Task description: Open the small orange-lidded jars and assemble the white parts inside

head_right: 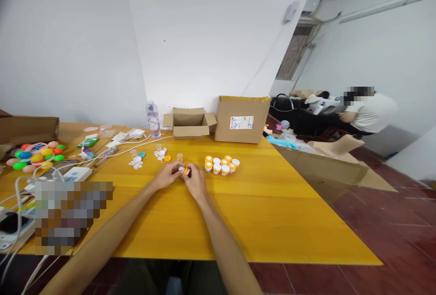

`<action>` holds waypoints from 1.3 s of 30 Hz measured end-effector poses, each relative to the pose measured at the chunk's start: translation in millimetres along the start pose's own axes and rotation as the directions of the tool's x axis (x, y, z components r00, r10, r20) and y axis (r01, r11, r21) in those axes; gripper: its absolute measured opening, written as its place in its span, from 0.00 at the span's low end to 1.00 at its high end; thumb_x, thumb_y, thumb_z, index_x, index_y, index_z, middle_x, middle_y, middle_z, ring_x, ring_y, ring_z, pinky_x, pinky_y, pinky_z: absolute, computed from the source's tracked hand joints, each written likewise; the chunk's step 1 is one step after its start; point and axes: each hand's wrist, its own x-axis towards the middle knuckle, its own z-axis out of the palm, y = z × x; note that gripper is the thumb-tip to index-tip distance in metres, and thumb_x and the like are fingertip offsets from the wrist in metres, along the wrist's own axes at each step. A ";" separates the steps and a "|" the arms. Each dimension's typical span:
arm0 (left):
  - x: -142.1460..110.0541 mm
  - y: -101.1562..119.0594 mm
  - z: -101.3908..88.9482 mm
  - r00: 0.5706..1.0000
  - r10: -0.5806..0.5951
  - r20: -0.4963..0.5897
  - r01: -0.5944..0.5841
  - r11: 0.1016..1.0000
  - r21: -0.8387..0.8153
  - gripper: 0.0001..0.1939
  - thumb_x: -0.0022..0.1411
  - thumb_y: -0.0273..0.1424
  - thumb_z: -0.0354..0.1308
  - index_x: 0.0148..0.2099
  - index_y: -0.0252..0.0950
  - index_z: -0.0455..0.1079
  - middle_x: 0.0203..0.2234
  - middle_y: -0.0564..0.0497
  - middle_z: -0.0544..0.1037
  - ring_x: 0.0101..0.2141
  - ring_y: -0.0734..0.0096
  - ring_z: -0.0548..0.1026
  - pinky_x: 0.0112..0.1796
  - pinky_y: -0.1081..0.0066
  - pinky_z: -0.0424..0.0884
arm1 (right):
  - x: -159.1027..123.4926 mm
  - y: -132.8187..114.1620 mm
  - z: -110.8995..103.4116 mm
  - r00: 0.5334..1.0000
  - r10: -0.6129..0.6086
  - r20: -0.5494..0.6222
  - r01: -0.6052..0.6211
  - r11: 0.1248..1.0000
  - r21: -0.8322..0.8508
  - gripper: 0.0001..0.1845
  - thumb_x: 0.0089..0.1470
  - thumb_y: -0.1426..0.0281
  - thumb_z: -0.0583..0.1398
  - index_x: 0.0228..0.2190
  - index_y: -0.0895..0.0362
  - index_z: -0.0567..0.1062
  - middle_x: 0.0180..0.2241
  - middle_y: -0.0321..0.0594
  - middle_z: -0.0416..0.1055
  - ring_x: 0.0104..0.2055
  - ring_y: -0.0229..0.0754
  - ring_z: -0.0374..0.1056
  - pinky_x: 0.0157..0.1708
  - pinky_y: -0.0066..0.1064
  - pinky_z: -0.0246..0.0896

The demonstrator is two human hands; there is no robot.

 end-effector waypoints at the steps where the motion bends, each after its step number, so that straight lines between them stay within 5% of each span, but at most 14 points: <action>1: 0.4 -2.1 0.4 1.000 -0.007 0.000 0.007 1.000 -0.027 0.13 0.64 0.41 0.57 0.42 0.36 0.73 0.30 0.52 0.76 0.31 0.69 0.72 0.36 0.70 0.70 | -0.3 0.8 0.1 1.000 -0.025 -0.008 0.025 0.999 -0.021 0.05 0.46 0.69 0.62 0.30 0.51 0.72 0.30 0.35 0.76 0.31 0.44 0.71 0.35 0.35 0.68; 14: 6.3 -1.1 1.5 0.993 -0.108 0.042 0.116 0.931 -0.345 0.11 0.57 0.39 0.64 0.35 0.36 0.71 0.26 0.56 0.73 0.28 0.72 0.70 0.35 0.71 0.68 | -1.8 2.6 -0.4 0.989 -0.144 -0.015 0.141 0.981 -0.136 0.05 0.48 0.72 0.61 0.31 0.50 0.72 0.33 0.37 0.75 0.34 0.45 0.70 0.35 0.34 0.65; 39: 7.9 -2.1 0.3 0.974 -0.228 0.006 0.208 0.876 -0.435 0.09 0.51 0.30 0.65 0.30 0.37 0.67 0.23 0.57 0.72 0.28 0.74 0.72 0.31 0.74 0.69 | 2.0 5.9 0.6 0.972 -0.225 0.073 0.226 0.974 -0.005 0.06 0.49 0.71 0.62 0.33 0.51 0.75 0.37 0.40 0.75 0.40 0.48 0.71 0.42 0.39 0.69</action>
